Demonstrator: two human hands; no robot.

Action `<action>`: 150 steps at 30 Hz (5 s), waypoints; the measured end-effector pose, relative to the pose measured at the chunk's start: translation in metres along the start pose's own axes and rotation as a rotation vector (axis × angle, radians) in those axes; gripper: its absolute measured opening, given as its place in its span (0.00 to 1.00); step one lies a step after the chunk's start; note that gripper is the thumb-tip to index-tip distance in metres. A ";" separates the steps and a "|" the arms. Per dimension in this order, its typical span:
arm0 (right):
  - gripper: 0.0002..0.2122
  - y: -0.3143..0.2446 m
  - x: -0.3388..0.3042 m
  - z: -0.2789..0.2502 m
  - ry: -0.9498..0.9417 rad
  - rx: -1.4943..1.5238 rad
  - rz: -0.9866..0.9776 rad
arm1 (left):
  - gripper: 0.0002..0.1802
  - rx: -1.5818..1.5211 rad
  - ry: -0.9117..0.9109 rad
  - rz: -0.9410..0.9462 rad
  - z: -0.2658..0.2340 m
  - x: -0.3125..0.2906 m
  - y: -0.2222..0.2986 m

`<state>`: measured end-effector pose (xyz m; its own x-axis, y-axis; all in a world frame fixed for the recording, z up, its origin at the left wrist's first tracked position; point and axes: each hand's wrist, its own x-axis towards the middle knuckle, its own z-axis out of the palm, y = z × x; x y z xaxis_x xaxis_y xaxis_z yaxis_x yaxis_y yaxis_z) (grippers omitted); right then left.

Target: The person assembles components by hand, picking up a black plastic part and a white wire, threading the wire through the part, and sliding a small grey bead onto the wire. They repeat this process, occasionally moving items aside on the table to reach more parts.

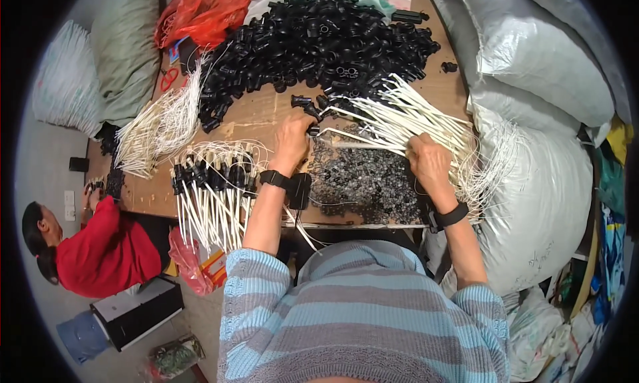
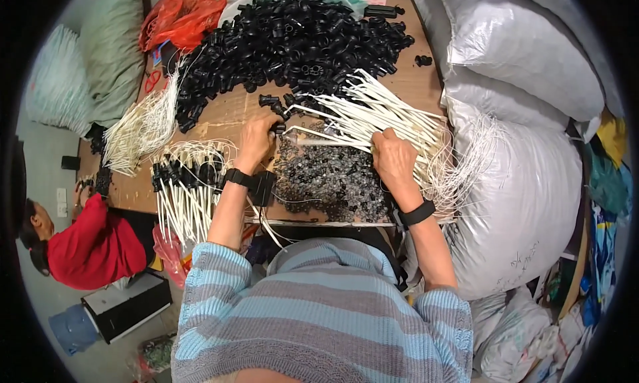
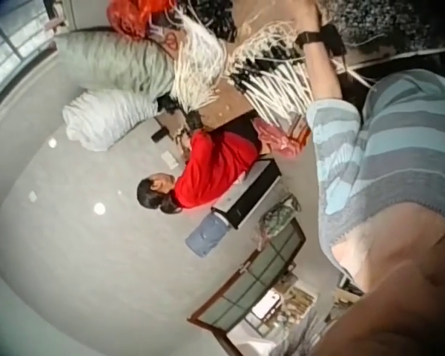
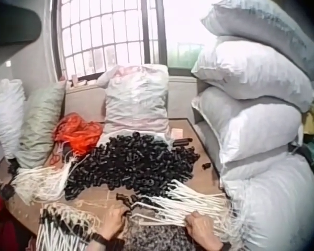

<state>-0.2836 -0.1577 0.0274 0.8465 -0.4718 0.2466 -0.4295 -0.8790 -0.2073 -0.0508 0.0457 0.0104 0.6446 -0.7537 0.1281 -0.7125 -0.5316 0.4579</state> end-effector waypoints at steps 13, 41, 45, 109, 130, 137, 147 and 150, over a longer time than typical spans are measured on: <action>0.08 -0.022 0.009 -0.020 0.097 0.242 -0.282 | 0.19 -0.361 -0.007 -0.190 -0.035 -0.140 -0.001; 0.07 -0.062 -0.039 -0.025 -0.244 0.579 -0.370 | 0.18 -0.427 -0.023 0.616 -0.013 -0.096 0.053; 0.08 -0.080 -0.026 -0.011 -0.123 0.431 -0.211 | 0.20 -0.062 -0.190 0.367 -0.029 -0.104 0.095; 0.05 -0.080 -0.051 0.002 -0.353 0.951 0.144 | 0.15 -0.133 0.243 -0.181 -0.009 -0.092 0.012; 0.06 -0.085 -0.047 0.025 -0.164 1.066 0.164 | 0.16 -0.557 0.145 0.153 0.005 -0.097 0.106; 0.04 -0.094 -0.048 0.021 0.144 0.658 0.038 | 0.17 -0.865 0.150 -0.106 0.013 -0.105 0.095; 0.04 -0.094 -0.057 0.021 0.124 0.375 -0.169 | 0.13 -1.038 0.044 -0.382 0.012 -0.104 0.093; 0.04 -0.095 -0.056 0.021 0.230 0.348 -0.261 | 0.11 -1.028 0.002 -0.359 0.012 -0.104 0.091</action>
<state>-0.2833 -0.0464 0.0134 0.8035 -0.2764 0.5273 -0.0485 -0.9131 -0.4048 -0.1856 0.0708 0.0285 0.7699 -0.6179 -0.1594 0.0895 -0.1428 0.9857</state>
